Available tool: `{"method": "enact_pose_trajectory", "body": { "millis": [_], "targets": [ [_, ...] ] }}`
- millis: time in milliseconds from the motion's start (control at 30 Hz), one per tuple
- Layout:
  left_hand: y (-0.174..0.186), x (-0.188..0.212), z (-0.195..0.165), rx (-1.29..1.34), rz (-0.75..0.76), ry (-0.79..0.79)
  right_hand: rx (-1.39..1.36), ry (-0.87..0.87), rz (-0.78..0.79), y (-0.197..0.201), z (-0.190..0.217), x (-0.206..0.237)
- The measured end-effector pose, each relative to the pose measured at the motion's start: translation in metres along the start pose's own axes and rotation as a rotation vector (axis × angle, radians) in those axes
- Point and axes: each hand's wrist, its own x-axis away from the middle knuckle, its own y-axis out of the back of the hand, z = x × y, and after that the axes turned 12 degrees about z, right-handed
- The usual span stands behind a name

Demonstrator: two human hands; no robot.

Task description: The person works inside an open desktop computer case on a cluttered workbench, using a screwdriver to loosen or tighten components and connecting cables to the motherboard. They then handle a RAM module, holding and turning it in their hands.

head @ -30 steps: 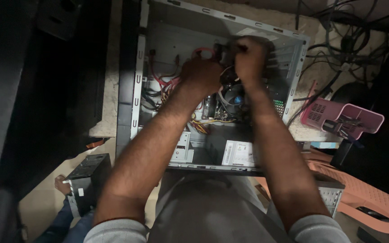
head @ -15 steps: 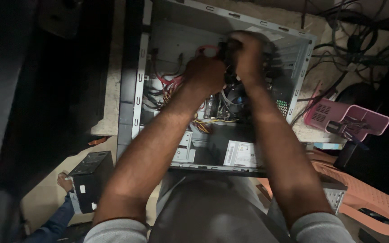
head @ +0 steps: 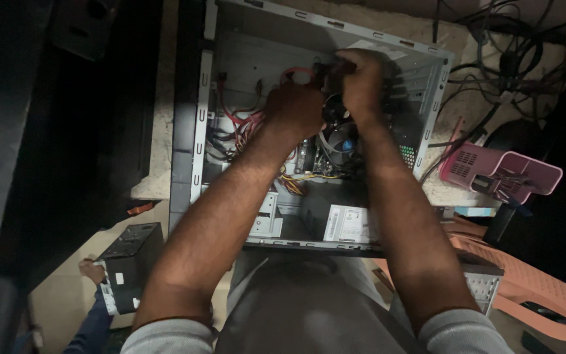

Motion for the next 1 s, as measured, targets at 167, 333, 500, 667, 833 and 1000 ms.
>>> {"method": "enact_pose_trajectory", "body": {
  "millis": [167,333,500,667,833,1000],
  "targets": [
    [-0.005,-0.002,0.003,0.003,-0.040,-0.029,0.030,0.043,-0.027,-0.002,-0.001,0.004],
    [-0.006,0.001,0.005,0.005,-0.061,-0.043,0.191,0.003,0.037,-0.001,0.005,0.007],
    [-0.006,0.000,0.004,-0.003,-0.012,-0.006,0.278,-0.069,0.036,-0.006,0.006,0.004],
    [-0.006,-0.003,0.005,0.012,-0.036,-0.022,0.201,-0.099,0.036,-0.009,0.003,0.004],
    [-0.004,0.000,0.004,0.027,-0.023,-0.020,0.214,-0.222,0.006,-0.008,0.008,0.011],
    [-0.005,0.006,0.005,-0.032,-0.348,-0.219,0.167,0.001,-0.098,-0.008,0.004,0.009]
  ]
}}
